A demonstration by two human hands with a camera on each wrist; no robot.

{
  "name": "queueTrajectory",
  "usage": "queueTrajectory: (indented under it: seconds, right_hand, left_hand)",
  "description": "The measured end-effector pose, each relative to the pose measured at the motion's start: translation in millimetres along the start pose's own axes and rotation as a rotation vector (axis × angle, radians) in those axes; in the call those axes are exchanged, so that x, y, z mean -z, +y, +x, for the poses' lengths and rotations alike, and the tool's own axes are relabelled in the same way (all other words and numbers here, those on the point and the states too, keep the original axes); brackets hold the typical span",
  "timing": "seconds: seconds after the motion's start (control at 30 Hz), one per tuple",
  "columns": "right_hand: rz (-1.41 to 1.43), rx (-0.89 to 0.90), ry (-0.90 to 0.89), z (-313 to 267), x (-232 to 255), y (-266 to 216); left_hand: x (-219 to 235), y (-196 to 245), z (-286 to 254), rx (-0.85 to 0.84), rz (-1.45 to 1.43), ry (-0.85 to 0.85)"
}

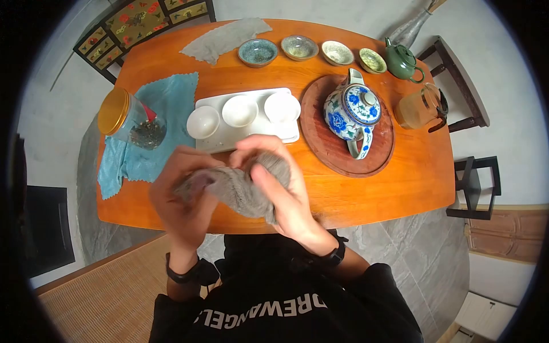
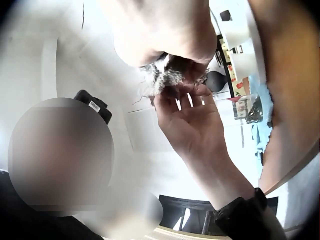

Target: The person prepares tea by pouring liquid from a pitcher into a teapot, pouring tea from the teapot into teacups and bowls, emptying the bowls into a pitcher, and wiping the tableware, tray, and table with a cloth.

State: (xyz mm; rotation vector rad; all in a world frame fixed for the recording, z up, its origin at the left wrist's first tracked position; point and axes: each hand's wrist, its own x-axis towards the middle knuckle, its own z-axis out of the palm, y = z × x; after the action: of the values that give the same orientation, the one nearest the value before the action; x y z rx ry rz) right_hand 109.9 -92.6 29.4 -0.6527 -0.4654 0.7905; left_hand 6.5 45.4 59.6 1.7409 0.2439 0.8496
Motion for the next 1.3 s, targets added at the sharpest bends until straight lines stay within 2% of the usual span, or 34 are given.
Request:
queueTrajectory:
  seconds: [0.1,0.13,0.2,0.23,0.27,0.3,0.33,0.4,0.43,0.47,0.53,0.57,0.6,0.63,0.67,0.73,0.77,0.8,0.9,0.97,1.0,1.07,1.2,1.27,1.3]
  right_hand:
    - [-0.385,0.021,-0.076,-1,-10,-11]
    - [-0.386,0.024,-0.070,0,-6,-13]
    - [-0.761,0.108,-0.050,0,3,-14]
    - [-0.622,0.062,0.026,-6,4,-16]
    - [-0.623,0.061,0.024,-3,9,-22]
    - [-0.850,0.235,0.005,4,16,-31]
    - [-1.072,0.412,-0.017,12,21,-37]
    - [-1.275,0.351,0.113,33,10,-52]
    - [-1.328,0.311,0.124,47,9,-56]
    - [-1.449,0.321,0.018,63,8,-62]
    - [-1.653,0.388,-0.209,92,12,-58]
    - [-1.654,0.391,-0.212,103,14,-53]
    - [-1.845,0.379,-0.317,113,17,-47]
    - [-2.033,0.363,-0.425,122,20,-39]
    - [-2.034,0.372,-0.428,131,25,-31]
    - [-2.269,0.457,-0.484,141,33,-15]
    - [-2.307,0.372,-0.504,143,33,-16]
    - [-2.307,0.367,-0.503,144,35,-15]
    - [-2.267,0.261,-0.555,149,41,-12]
    - [-2.175,0.031,-0.623,156,35,-16]
    - [-2.173,0.033,-0.620,159,31,-19]
    - [-2.129,-0.162,-0.682,164,18,-29]
    - [-2.042,-0.200,-0.688,171,5,-54]
    - [-2.027,-0.041,-0.479,163,-7,-65]
    - [-1.977,0.098,-0.424,161,-6,-65]
  left_hand:
    - [-6,-11,1,0.008,-0.009,-0.022]
    - [-8,-12,2,0.000,-0.011,-0.026]
    - [-10,-16,3,-0.008,-0.017,-0.030]
    - [-9,-18,4,0.018,-0.039,-0.070]
    - [-8,-20,5,0.043,-0.060,-0.108]
    - [-5,-22,8,0.046,-0.060,-0.103]
    - [-1,-26,13,-0.017,0.038,-0.117]
    - [4,-35,29,-0.074,0.140,-0.126]
    - [4,-43,40,-0.241,0.369,-0.102]
    - [2,-50,50,-0.406,0.599,-0.075]
    - [-5,-64,62,-0.407,0.685,-0.114]
    - [-9,-70,68,-0.411,0.771,-0.155]
    - [-12,-77,75,-0.415,0.773,-0.150]
    - [-16,-83,83,-0.285,0.778,-0.275]
    - [-17,-83,88,-0.152,0.780,-0.396]
    - [-18,-81,91,-0.093,0.755,-0.406]
    - [-19,-80,91,-0.033,0.728,-0.419]
    - [-19,-82,89,-0.031,0.726,-0.422]
    - [-19,-86,82,-0.106,0.665,-0.334]
    - [-18,-83,82,-0.079,0.702,-0.338]
    - [-18,-84,81,-0.081,0.705,-0.339]
    - [-18,-88,81,-0.229,0.697,-0.269]
    - [-18,-89,79,-0.197,0.700,-0.254]
    - [-20,-79,75,-0.128,0.760,-0.229]
    - [-18,-76,70,-0.132,0.757,-0.227]
